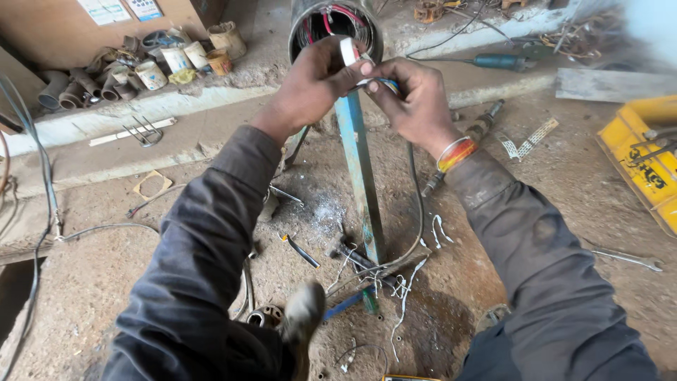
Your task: The person sits on the ground repairing the wiring of an electric motor mounted on a stand. They twist and join wire ends, use a multimeter near their feet, then wrap the joined wires with white electrical tape, winding tape around the connections and adjusting the taped bundle.
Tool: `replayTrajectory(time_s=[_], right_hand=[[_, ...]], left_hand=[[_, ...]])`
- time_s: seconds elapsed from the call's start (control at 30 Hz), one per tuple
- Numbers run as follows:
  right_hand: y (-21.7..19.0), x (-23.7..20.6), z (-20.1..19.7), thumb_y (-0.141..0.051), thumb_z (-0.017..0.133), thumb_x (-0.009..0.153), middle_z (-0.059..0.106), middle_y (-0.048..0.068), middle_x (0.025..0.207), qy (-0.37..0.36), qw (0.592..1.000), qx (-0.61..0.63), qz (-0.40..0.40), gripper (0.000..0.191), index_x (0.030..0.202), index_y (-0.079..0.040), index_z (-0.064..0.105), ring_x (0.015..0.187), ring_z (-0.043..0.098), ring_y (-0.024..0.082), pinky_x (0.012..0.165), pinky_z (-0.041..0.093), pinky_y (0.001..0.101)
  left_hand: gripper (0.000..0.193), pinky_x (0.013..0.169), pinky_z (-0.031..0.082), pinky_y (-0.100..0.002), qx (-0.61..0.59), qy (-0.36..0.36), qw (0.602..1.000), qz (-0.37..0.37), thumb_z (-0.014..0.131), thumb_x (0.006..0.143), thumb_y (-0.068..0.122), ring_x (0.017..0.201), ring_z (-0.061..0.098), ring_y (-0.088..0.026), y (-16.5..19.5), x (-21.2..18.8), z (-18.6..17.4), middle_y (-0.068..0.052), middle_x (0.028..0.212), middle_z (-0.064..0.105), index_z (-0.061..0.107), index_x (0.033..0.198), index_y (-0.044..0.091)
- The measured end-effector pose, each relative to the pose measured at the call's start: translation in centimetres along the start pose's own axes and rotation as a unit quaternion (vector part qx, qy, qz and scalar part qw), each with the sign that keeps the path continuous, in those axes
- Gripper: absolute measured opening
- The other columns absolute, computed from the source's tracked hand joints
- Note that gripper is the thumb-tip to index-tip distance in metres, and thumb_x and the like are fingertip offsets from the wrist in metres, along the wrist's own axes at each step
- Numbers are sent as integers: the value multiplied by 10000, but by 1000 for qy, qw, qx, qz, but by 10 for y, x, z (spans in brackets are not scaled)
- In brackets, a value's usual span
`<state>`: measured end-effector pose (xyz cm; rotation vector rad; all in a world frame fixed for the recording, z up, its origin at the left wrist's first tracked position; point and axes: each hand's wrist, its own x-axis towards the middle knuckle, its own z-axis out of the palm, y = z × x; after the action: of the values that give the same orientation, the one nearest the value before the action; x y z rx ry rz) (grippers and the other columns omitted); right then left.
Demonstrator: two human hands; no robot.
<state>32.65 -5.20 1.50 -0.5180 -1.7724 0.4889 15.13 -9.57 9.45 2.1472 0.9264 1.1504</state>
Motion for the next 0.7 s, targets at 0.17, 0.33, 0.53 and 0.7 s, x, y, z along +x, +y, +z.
replayTrajectory(time_s=[0.17, 0.33, 0.53, 0.7], right_hand=[[4, -2, 6, 36, 657, 1085, 760, 81, 1063, -19, 992, 52, -114, 98, 1164, 35, 714, 981, 709, 100, 871, 579, 270], [16, 8, 8, 46, 628, 1012, 740, 80, 984, -12, 999, -11, -44, 130, 1126, 41, 691, 903, 688, 90, 780, 576, 251], [26, 20, 38, 32, 644, 1051, 730, 72, 1004, -20, 995, -77, -65, 73, 1105, 31, 693, 878, 662, 73, 725, 534, 246], [32, 25, 63, 2, 676, 1050, 689, 54, 899, 3, 990, -138, -13, 34, 1053, 20, 704, 760, 565, 51, 666, 454, 217]], left_hand=[[463, 968, 568, -290, -34, 35, 993, 104, 765, 1040, 190, 1060, 635, -134, -23, -28, 3, -61, 1148, 649, 514, 1387, 14], [596, 1051, 536, -419, 255, 15, 929, 267, 896, 851, 211, 1192, 621, -278, -44, -37, -8, -144, 1266, 585, 587, 1326, 24], [457, 1032, 561, -413, 214, 122, 945, 216, 895, 867, 129, 1228, 626, -325, -111, -35, -23, -147, 1330, 513, 609, 1223, 104], [729, 1010, 581, -382, 243, 245, 918, 193, 785, 941, 49, 1261, 620, -367, -152, -21, -34, -140, 1480, 434, 372, 1538, 114]])
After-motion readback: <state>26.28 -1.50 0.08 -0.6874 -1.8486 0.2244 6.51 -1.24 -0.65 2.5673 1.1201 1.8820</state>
